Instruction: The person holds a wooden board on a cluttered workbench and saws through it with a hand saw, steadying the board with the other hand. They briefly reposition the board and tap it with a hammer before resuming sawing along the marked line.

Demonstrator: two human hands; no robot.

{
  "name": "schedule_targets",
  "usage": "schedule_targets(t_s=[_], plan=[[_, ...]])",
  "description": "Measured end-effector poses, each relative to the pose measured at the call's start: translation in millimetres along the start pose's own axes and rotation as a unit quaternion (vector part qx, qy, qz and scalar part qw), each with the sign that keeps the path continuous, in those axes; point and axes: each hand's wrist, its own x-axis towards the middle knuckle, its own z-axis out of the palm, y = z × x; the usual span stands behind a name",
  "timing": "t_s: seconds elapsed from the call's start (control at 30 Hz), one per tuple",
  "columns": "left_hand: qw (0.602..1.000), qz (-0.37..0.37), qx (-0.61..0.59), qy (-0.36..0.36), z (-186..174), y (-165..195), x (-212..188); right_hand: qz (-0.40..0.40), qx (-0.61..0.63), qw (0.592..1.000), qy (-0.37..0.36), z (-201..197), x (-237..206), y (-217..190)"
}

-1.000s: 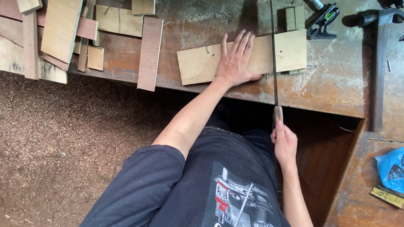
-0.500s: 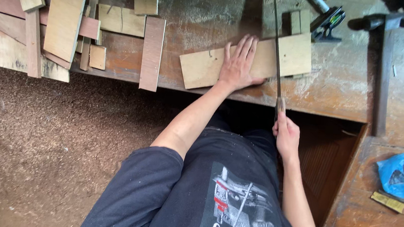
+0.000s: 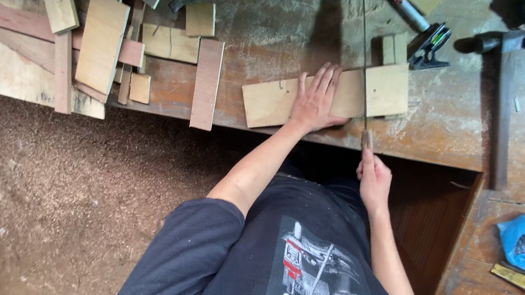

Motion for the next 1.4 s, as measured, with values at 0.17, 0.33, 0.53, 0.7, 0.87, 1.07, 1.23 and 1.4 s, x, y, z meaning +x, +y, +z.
schedule_targets(t_s=[0.17, 0.33, 0.53, 0.7, 0.87, 1.07, 1.23, 1.4], plan=[[1.000, -0.016, -0.010, 0.002, 3, 0, 2, 0.103, 0.078, 0.992, -0.011, -15, -45, 14], [0.999, -0.012, -0.023, 0.028, 7, -3, 4, 0.064, 0.072, 0.995, -0.026, -11, -6, 18], [0.999, -0.038, -0.034, 0.016, 3, -3, 7, 0.051, 0.040, 0.998, -0.022, -20, -33, 24], [0.998, -0.035, -0.050, 0.036, 1, -2, 4, 0.096, 0.055, 0.993, -0.028, -29, -32, 21], [0.998, -0.040, -0.042, 0.016, 4, -4, 12, 0.064, 0.047, 0.996, -0.030, -16, -7, 25], [0.998, -0.042, -0.034, 0.033, 7, -4, 8, 0.057, 0.011, 0.998, -0.031, -36, -53, 37], [0.997, -0.052, -0.051, 0.003, 4, -5, 12, 0.052, 0.061, 0.996, -0.039, -20, -10, 34], [0.998, -0.053, -0.040, -0.012, 0, -3, 14, 0.075, 0.020, 0.997, -0.028, -38, -59, 37]])
